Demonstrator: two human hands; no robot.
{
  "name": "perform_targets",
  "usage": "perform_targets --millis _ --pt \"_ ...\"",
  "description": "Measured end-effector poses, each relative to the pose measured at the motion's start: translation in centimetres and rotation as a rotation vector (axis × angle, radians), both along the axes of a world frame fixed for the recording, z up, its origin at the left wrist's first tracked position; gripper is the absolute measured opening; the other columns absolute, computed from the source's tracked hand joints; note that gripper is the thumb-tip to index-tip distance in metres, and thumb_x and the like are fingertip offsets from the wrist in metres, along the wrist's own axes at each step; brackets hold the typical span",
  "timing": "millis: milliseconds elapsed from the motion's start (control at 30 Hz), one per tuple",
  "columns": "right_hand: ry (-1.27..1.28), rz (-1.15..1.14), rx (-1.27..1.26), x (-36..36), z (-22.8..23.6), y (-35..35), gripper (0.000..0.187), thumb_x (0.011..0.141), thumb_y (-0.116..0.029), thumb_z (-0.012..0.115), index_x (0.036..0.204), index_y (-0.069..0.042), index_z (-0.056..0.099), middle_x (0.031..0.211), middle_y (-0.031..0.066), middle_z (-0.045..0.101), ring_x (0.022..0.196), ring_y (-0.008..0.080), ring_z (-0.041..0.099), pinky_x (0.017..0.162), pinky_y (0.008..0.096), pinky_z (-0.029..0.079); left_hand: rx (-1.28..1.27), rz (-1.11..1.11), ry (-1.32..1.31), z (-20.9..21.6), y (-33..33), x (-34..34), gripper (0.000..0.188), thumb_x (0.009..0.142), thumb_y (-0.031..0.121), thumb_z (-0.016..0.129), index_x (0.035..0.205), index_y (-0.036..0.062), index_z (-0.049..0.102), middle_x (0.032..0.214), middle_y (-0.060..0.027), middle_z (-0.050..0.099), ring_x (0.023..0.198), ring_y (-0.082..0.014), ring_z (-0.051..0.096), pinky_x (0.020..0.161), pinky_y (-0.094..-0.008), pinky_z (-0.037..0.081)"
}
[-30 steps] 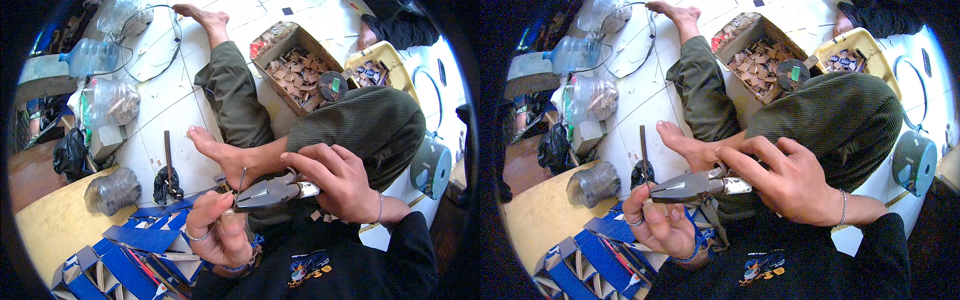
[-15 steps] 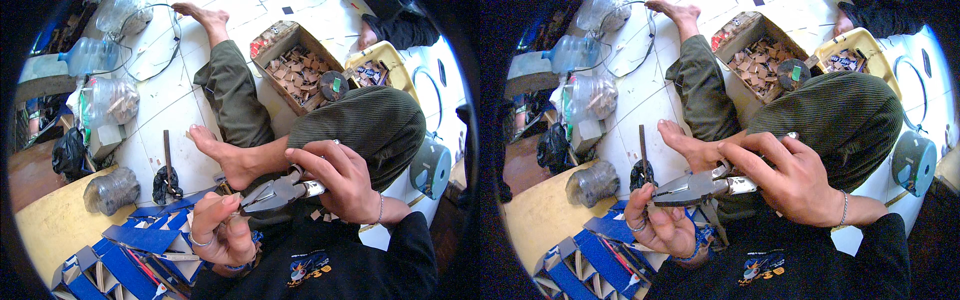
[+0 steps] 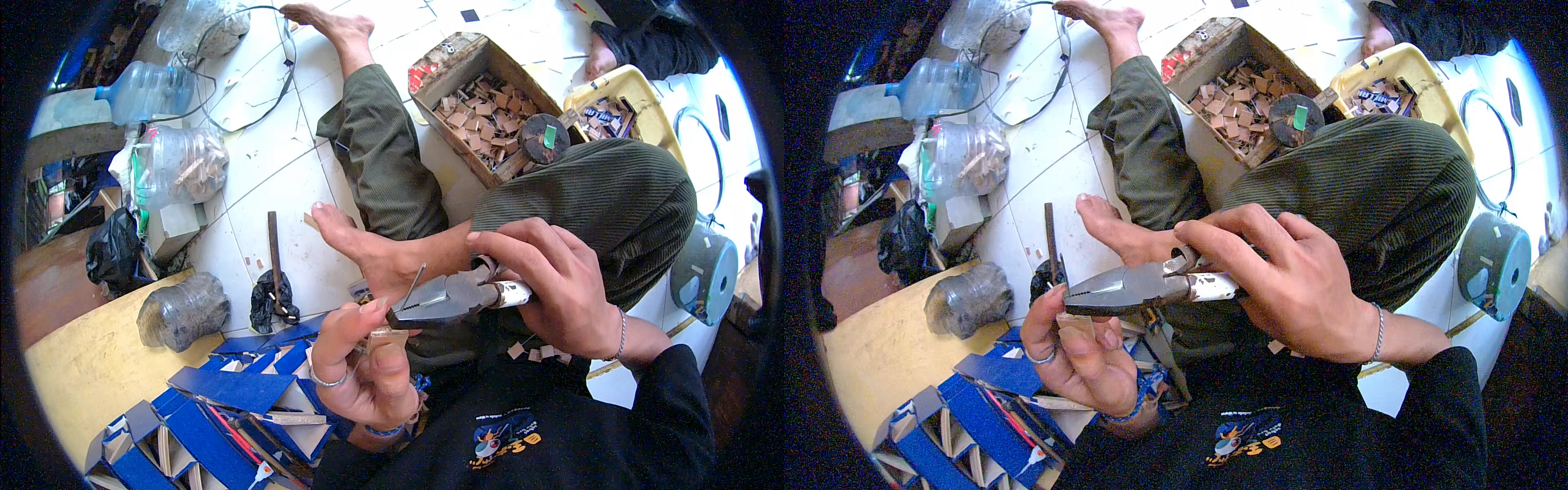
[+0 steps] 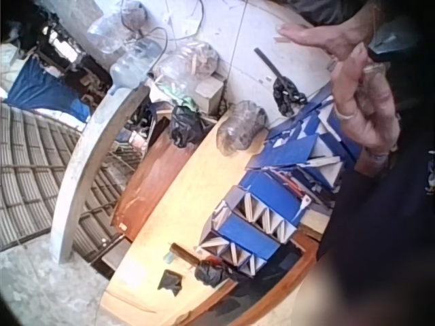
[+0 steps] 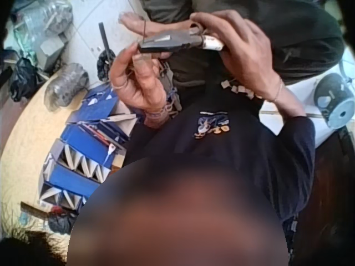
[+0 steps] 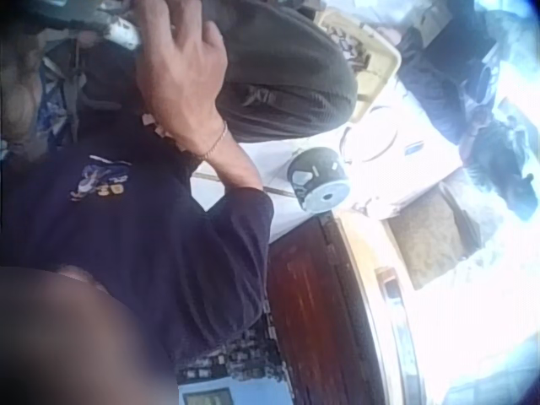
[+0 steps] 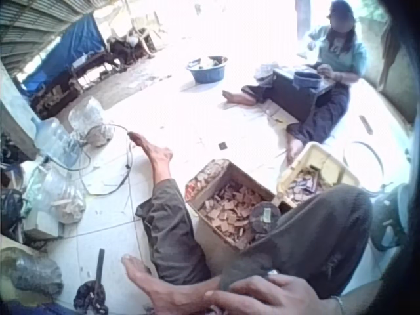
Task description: The person sits on the floor and uses pliers to trim small wooden pieces one at a time. They hold each piece, adjust its position, and clip off small sections before placing the trimmed piece into a nearby container.
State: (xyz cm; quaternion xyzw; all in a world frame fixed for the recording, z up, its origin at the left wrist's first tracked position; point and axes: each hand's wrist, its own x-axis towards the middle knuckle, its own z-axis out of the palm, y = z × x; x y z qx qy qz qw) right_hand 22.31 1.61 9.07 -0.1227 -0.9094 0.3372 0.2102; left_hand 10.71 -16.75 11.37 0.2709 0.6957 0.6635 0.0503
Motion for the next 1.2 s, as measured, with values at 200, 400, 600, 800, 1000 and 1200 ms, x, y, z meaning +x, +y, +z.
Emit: perform_targets --millis 200,400,600,800,1000,1200 --pt "-0.020 0.015 -0.037 0.0 0.2 0.1 0.060 0.071 0.000 0.068 0.131 -0.009 0.064 0.110 0.0058 0.066 0.095 0.0231 0.067 0.076 0.0349 0.052 -0.030 -0.010 -0.118 0.0 -0.4 0.0 0.050 0.094 0.029 0.074 0.123 -0.0092 0.062 0.112 -0.0188 0.070 0.093 -0.0177 0.064 0.085 -0.0298 0.050" --pt "-0.011 0.056 -0.094 -0.3 0.4 0.6 0.059 0.067 0.007 0.070 0.124 -0.006 0.063 0.103 0.0118 0.068 0.089 0.0332 0.068 0.073 0.0415 0.054 -0.033 -0.073 -0.004 -0.5 0.4 -0.6 0.047 0.105 0.028 0.063 0.135 -0.0057 0.052 0.074 -0.0006 0.054 0.058 -0.0048 0.043 0.050 -0.0225 0.034" --pt "-0.041 0.052 -0.126 -0.3 0.6 0.7 0.058 0.066 0.008 0.069 0.122 -0.005 0.063 0.102 0.0121 0.068 0.088 0.0342 0.069 0.073 0.0420 0.055 -0.017 -0.082 -0.115 0.7 0.7 -0.4 0.037 0.101 0.023 0.070 0.121 -0.0076 0.063 0.117 -0.0234 0.070 0.099 -0.0230 0.067 0.091 -0.0324 0.051" --pt "-0.038 0.060 -0.147 -0.3 0.5 0.9 0.059 0.065 0.010 0.068 0.121 -0.005 0.063 0.103 0.0129 0.068 0.089 0.0348 0.070 0.076 0.0414 0.056 0.022 -0.139 -0.114 1.1 1.7 -0.7 0.038 0.102 0.027 0.069 0.119 -0.0066 0.064 0.119 -0.0277 0.069 0.106 -0.0309 0.070 0.092 -0.0367 0.054" --pt "-0.044 0.059 -0.185 0.0 0.5 1.1 0.058 0.065 0.010 0.068 0.121 -0.004 0.062 0.104 0.0139 0.068 0.091 0.0357 0.070 0.077 0.0414 0.057 0.050 -0.160 -0.143 1.2 2.1 -0.7 0.038 0.101 0.027 0.069 0.119 -0.0068 0.064 0.119 -0.0275 0.069 0.107 -0.0318 0.070 0.093 -0.0363 0.054" --pt "-0.036 0.024 -0.193 -0.3 0.3 0.8 0.060 0.071 -0.002 0.073 0.129 -0.014 0.062 0.105 0.0072 0.064 0.091 0.0318 0.068 0.077 0.0424 0.055 0.031 -0.120 -0.171 0.2 1.4 -1.3 0.038 0.099 0.023 0.073 0.119 -0.0073 0.065 0.117 -0.0231 0.071 0.104 -0.0246 0.070 0.090 -0.0330 0.054"
